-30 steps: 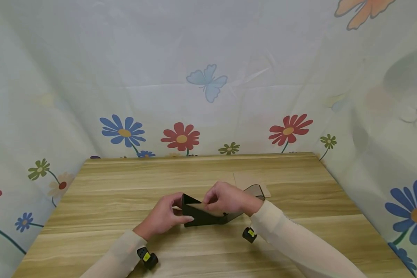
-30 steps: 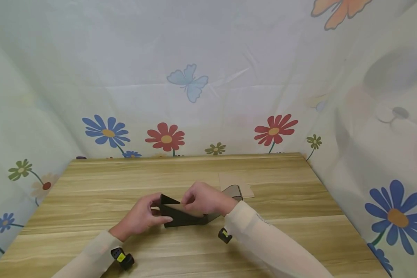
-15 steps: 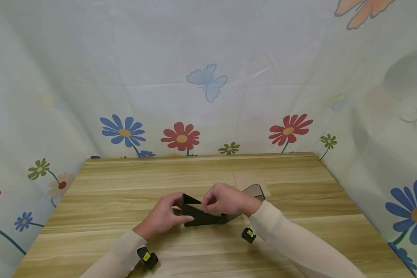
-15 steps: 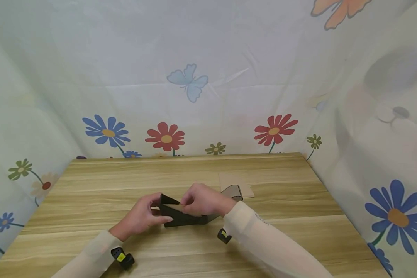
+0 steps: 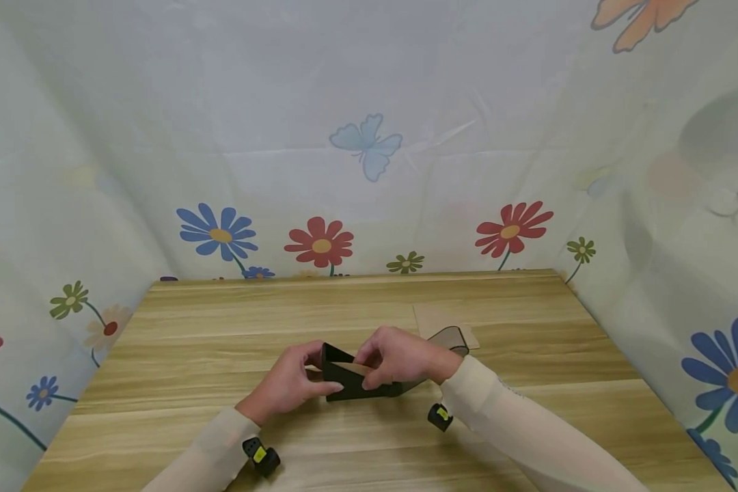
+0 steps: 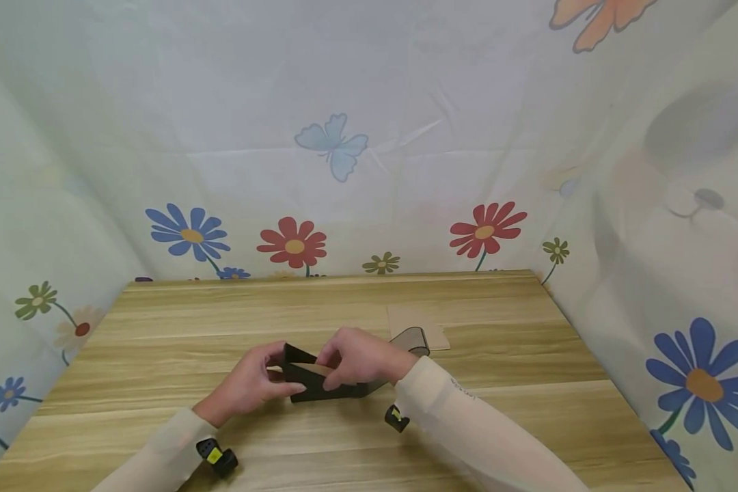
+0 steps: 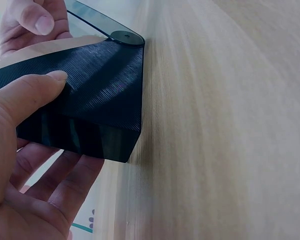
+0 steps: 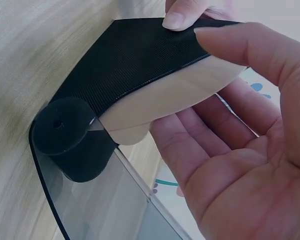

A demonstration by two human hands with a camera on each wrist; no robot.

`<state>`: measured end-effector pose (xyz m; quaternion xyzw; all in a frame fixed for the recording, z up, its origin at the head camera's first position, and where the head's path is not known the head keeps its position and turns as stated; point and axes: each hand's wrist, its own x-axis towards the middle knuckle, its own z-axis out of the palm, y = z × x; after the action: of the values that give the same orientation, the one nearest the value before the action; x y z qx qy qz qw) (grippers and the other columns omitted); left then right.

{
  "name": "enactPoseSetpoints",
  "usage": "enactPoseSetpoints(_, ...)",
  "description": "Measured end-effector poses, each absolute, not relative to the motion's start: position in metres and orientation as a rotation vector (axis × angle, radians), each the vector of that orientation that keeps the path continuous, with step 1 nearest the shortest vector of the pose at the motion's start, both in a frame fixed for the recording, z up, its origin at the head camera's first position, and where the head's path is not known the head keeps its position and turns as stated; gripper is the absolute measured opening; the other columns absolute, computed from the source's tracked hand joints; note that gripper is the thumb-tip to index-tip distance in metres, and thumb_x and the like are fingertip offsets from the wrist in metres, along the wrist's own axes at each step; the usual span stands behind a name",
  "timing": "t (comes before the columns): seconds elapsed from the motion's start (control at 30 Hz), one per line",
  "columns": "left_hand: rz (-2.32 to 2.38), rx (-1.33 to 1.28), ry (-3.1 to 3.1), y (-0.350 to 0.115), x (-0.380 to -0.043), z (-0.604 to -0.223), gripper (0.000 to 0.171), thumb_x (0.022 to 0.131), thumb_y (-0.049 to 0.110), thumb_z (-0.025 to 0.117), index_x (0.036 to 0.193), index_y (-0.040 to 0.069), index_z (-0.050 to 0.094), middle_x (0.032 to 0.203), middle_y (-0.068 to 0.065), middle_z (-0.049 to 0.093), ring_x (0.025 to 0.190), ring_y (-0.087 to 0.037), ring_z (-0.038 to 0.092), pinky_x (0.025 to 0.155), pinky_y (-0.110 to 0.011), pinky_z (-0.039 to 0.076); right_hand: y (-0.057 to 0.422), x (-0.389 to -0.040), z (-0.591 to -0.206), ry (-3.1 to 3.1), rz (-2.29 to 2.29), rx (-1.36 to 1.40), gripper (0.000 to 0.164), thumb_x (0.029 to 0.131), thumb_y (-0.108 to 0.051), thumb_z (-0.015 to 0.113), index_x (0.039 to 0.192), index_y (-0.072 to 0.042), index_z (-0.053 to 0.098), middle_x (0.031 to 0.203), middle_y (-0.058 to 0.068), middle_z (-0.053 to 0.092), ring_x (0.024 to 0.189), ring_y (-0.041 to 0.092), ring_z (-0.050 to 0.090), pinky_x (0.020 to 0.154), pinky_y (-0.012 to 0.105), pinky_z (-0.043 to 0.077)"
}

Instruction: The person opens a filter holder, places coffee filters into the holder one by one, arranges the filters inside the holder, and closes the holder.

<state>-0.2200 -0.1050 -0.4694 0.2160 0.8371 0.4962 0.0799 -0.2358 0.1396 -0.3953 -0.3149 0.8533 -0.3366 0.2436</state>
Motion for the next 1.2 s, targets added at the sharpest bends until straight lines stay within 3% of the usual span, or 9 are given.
enactPoseSetpoints(0.5, 1.496, 0.667, 2.496, -0.107, -0.219, -0.471, 0.035, 0.083, 0.033, 0.087, 0.112, 0.026, 0.068, 0.102, 0.009, 0.072, 0.094, -0.012, 0.068, 0.086, -0.026, 0.056, 0.169, -0.242, -0.361, 2.397, -1.041, -0.861, 0.022, 0.091, -0.021, 0.079, 0.11, -0.012, 0.077, 0.106, 0.004, 0.077, 0.093, 0.012, 0.072, 0.085, 0.028, 0.059)
enactPoseSetpoints(0.67, 1.499, 0.677, 2.498, -0.106, -0.218, -0.47, 0.034, 0.083, 0.033, 0.087, 0.11, 0.027, 0.068, 0.101, 0.009, 0.072, 0.094, -0.011, 0.068, 0.086, -0.026, 0.056, 0.188, -0.252, -0.342, 2.447, -1.142, -0.93, 0.021, 0.092, -0.019, 0.078, 0.109, -0.006, 0.077, 0.103, 0.007, 0.078, 0.092, 0.019, 0.074, 0.083, 0.028, 0.06)
enactPoseSetpoints(0.83, 1.505, 0.678, 2.492, -0.105, -0.218, -0.47, 0.032, 0.083, 0.03, 0.088, 0.108, 0.027, 0.068, 0.099, 0.008, 0.072, 0.093, -0.011, 0.068, 0.083, -0.026, 0.056, 0.205, -0.265, -0.329, 2.548, -1.094, -0.937, 0.019, 0.094, -0.019, 0.076, 0.108, -0.007, 0.077, 0.102, 0.006, 0.078, 0.091, 0.018, 0.073, 0.082, 0.029, 0.059)
enactPoseSetpoints(1.2, 1.485, 0.67, 2.516, -0.105, -0.219, -0.471, 0.033, 0.082, 0.035, 0.087, 0.107, 0.028, 0.067, 0.099, 0.01, 0.071, 0.095, -0.011, 0.068, 0.083, -0.026, 0.055, 0.248, -0.299, -0.336, 2.71, -0.998, -0.789, 0.017, 0.094, -0.02, 0.076, 0.106, -0.009, 0.077, 0.104, 0.007, 0.077, 0.094, 0.019, 0.072, 0.083, 0.034, 0.059)
